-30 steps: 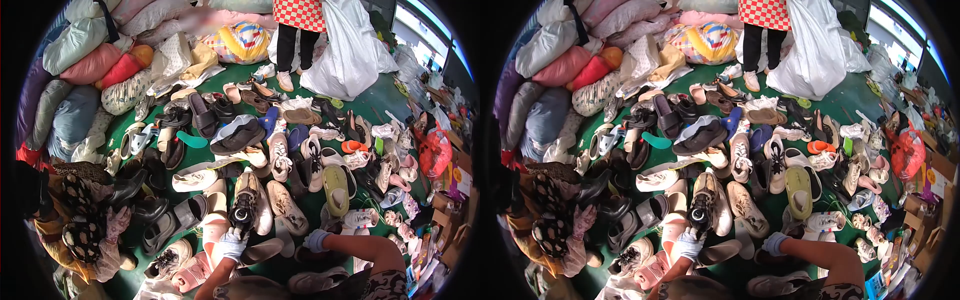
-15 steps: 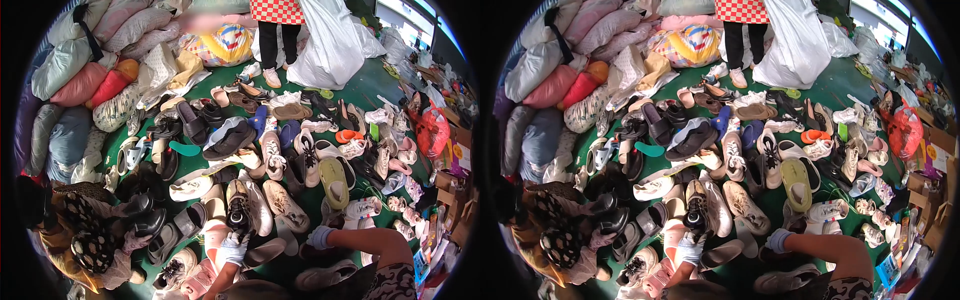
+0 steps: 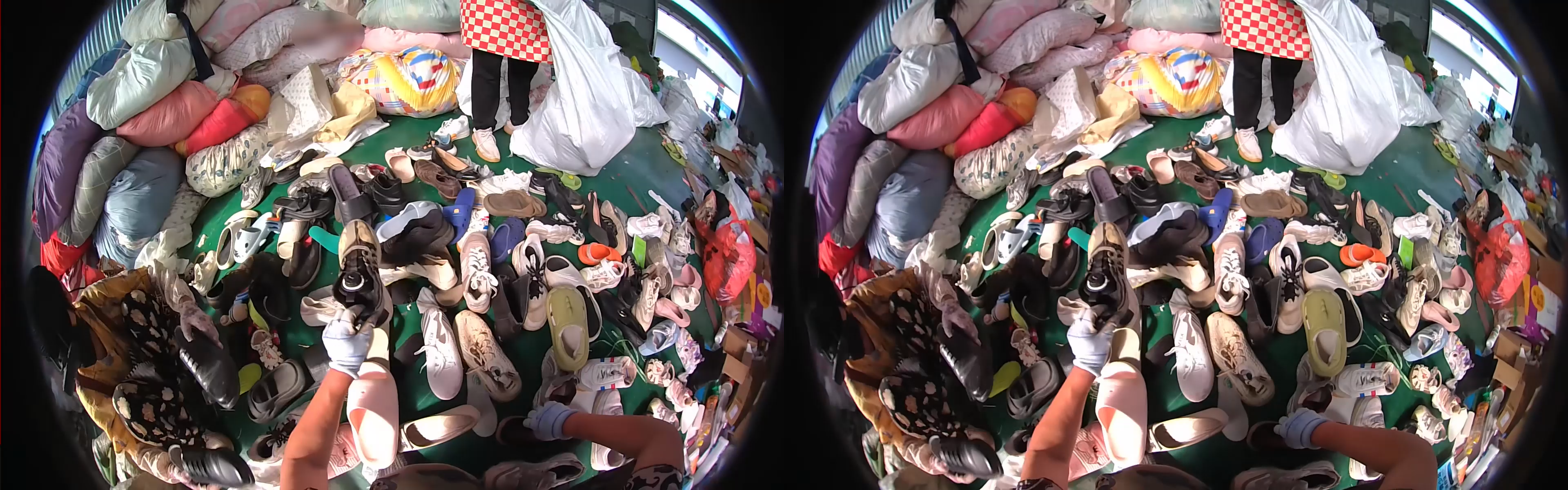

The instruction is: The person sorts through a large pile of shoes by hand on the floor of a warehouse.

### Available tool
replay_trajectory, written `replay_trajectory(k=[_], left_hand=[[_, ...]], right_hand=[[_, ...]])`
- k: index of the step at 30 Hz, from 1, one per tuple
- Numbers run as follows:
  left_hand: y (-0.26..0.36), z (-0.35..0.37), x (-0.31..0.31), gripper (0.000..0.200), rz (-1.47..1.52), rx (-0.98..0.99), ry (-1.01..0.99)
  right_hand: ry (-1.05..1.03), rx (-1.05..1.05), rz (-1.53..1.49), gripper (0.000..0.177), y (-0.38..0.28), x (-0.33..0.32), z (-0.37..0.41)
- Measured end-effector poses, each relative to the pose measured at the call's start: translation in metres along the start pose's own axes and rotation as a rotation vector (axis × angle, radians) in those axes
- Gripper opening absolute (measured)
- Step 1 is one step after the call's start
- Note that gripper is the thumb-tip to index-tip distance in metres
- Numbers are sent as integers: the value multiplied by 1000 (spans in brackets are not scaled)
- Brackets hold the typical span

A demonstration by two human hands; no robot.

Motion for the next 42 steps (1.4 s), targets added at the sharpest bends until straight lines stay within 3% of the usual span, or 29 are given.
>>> replay_trajectory(k=[4, 9, 11, 13, 15, 17, 19, 23, 25, 30, 31, 33, 35, 37, 38, 40, 41, 42], left_hand=[[-33, -48, 7, 30, -169, -76, -26], [-74, -83, 26, 29, -218, -156, 72], [-105, -89, 45, 37, -233, -316, 28], [-145, -82, 76, 52, 101, -562, 13], [-132, -62, 89, 66, 81, -661, -17], [-129, -32, 136, 70, 40, -555, -223], [-92, 17, 161, 69, -52, -492, -557], [-32, 115, 192, 65, -608, 145, -942], [-24, 122, 185, 63, -579, 122, -830], [-37, 138, 185, 60, -334, -135, -830], [-32, 125, 176, 54, -294, -133, -764], [-32, 90, 142, 47, -134, -136, -393], [-46, 53, 107, 48, -186, -211, -189], [-96, 36, 95, 66, -292, -348, -79], [-130, 30, 100, 73, -446, -439, -105], [-195, 31, 106, 83, -442, -665, -308], [-254, 48, 129, 88, -115, -861, -358], [-269, 45, 155, 89, 241, -839, -461]], right_hand=[[-20, 10, -32, 31, -7, 1, 10], [104, 65, -63, 28, -5, -13, 19], [111, 44, -60, 28, -7, -10, 19], [139, 81, -92, 30, -3, -9, 20], [146, 89, -92, 30, -4, -10, 21], [159, 86, -91, 31, -4, -14, 20], [145, 86, -74, 32, -2, -15, 17], [118, 50, -82, 34, 2, -7, 8], [108, 49, -110, 35, 5, -5, 5], [124, 38, -114, 34, 8, -7, -4], [123, 29, -108, 33, 8, -5, -3], [153, 26, -110, 32, 9, -6, -1], [214, 5, -97, 29, 5, -6, 4], [172, 43, -101, 29, 0, -10, 7], [159, 71, -113, 30, 0, -8, 9], [161, 154, -169, 30, -3, -2, 13], [188, 203, -182, 28, -7, -6, 19], [221, 219, -189, 28, -13, -11, 24]])
Point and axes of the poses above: each hand's wrist, its own z-axis away from the middle knuckle, its own x-axis out of the palm, y = z × x, the point moved 10 cm from there along -z, towards the middle knuckle, and after that the axes turned 2 degrees about -x, right-handed, at the moved point
